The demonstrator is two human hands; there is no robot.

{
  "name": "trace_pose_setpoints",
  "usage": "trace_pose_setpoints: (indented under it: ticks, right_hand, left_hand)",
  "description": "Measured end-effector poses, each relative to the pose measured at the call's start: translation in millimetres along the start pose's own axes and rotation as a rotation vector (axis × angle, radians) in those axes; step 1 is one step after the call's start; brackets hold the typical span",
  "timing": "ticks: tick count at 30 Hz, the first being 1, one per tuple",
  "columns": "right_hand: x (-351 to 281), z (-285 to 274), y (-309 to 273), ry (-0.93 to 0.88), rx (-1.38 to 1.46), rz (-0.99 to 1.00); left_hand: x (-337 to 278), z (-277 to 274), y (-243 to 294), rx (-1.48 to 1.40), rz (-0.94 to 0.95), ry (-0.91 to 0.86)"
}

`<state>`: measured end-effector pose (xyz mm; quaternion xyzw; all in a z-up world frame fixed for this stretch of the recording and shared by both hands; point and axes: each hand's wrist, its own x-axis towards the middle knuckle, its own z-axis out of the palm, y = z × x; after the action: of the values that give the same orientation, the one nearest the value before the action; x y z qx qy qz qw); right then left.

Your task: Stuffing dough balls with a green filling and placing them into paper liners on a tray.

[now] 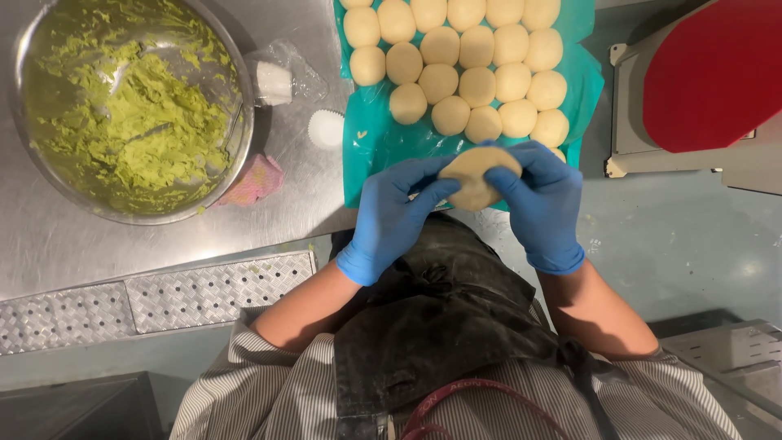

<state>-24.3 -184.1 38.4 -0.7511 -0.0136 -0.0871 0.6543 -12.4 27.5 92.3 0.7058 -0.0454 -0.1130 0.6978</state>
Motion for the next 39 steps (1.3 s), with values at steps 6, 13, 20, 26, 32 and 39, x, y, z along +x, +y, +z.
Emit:
trace_pose_setpoints:
  ticks: [6,13,20,26,32,39]
  right_hand:
    - [4,5,-31,-0.220,-0.262,-0.146]
    - [-5,-4,-3,-0.033,-0.114,-0.012]
    - [-2,-2,-20,-0.162,-0.345,-0.007]
    - [-6,2,-12,-0.059,-0.080,0.004]
    - [-9,-4,-11,-0.122,-0.313,0.001]
    - [-11,1,-25,-0.013,-0.137,0.021]
  left_hand:
    - [6,-4,-31,0.580,0.272,-0.030]
    - [3,2,1,0.306,0.194,-0.013]
    - [2,4,-3,0.350,0.267,-0.034]
    - [-2,0,-1,0.326,0.214,-0.038]
    - [-6,10,-5,0.448,0.273,0.046]
    - [-2,0,-24,0.371,0.292,0.005]
